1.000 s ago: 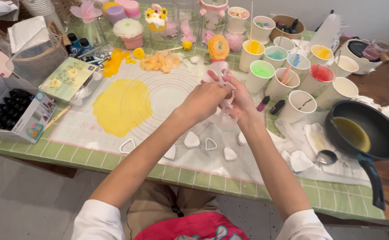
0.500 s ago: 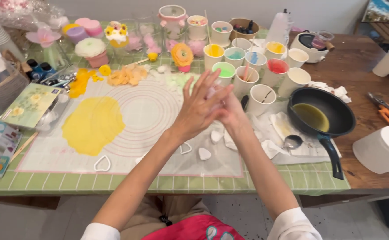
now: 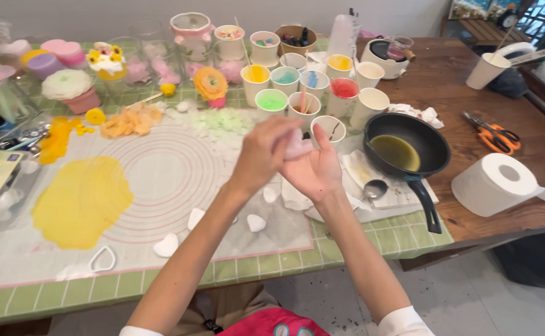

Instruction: Shaping and molding pieces of wax to create heart-shaped decorative elements for a candle.

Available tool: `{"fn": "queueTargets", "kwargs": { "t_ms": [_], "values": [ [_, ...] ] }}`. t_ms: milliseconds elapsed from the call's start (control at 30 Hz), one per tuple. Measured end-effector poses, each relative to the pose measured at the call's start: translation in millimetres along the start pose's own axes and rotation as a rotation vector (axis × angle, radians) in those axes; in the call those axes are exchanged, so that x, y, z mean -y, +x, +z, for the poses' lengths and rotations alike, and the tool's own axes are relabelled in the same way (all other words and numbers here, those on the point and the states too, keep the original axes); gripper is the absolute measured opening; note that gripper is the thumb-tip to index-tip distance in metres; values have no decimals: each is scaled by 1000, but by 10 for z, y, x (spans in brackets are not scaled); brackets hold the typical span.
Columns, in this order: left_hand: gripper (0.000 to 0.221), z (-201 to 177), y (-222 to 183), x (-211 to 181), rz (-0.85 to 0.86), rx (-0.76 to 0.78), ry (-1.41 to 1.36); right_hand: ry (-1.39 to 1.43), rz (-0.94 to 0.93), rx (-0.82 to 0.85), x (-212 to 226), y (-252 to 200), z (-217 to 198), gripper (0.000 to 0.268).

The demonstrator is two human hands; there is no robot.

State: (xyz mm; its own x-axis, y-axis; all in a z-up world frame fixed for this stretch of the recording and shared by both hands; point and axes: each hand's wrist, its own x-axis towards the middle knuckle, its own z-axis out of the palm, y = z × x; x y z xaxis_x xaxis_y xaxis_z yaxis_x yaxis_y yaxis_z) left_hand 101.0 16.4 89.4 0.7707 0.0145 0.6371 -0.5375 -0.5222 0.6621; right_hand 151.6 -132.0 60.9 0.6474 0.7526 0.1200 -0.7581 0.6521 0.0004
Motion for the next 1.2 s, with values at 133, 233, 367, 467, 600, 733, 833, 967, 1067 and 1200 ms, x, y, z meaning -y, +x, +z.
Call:
{"fn": "queueTargets", "kwargs": {
  "t_ms": [133,233,367,467,600,733,833,967,1067,1200],
  "values": [
    [59,257,-16,-336,331,26,110,-507,6,72,65,-33,-10,65],
    [69,346,101,-448,428,30,216,-412,80,474,-47,-84,-47,68],
    [57,399,304,-216,353,59,314,-514,92,282,-159,-188,184,75],
    [53,375,231,-180,277,87,376,-329,-7,145,117,-232,2,76],
    [57,485,-15,-125,310,83,184,-139,-43,131,141,-287,275,88],
    [61,640,-191,-399,367,97,197,-344,-123,167,96,-128,-70,89],
    [75,674,-138,-575,433,186,105,-347,-69,152,0,-30,-196,88],
    [61,684,162,-118,359,110,291,-519,-23,178,-75,-160,65,80],
    [50,518,216,9,261,46,350,-332,-32,119,207,-172,-122,66],
    [44,586,89,347,161,8,219,-153,-63,166,446,-203,-93,81]
  ]
}}
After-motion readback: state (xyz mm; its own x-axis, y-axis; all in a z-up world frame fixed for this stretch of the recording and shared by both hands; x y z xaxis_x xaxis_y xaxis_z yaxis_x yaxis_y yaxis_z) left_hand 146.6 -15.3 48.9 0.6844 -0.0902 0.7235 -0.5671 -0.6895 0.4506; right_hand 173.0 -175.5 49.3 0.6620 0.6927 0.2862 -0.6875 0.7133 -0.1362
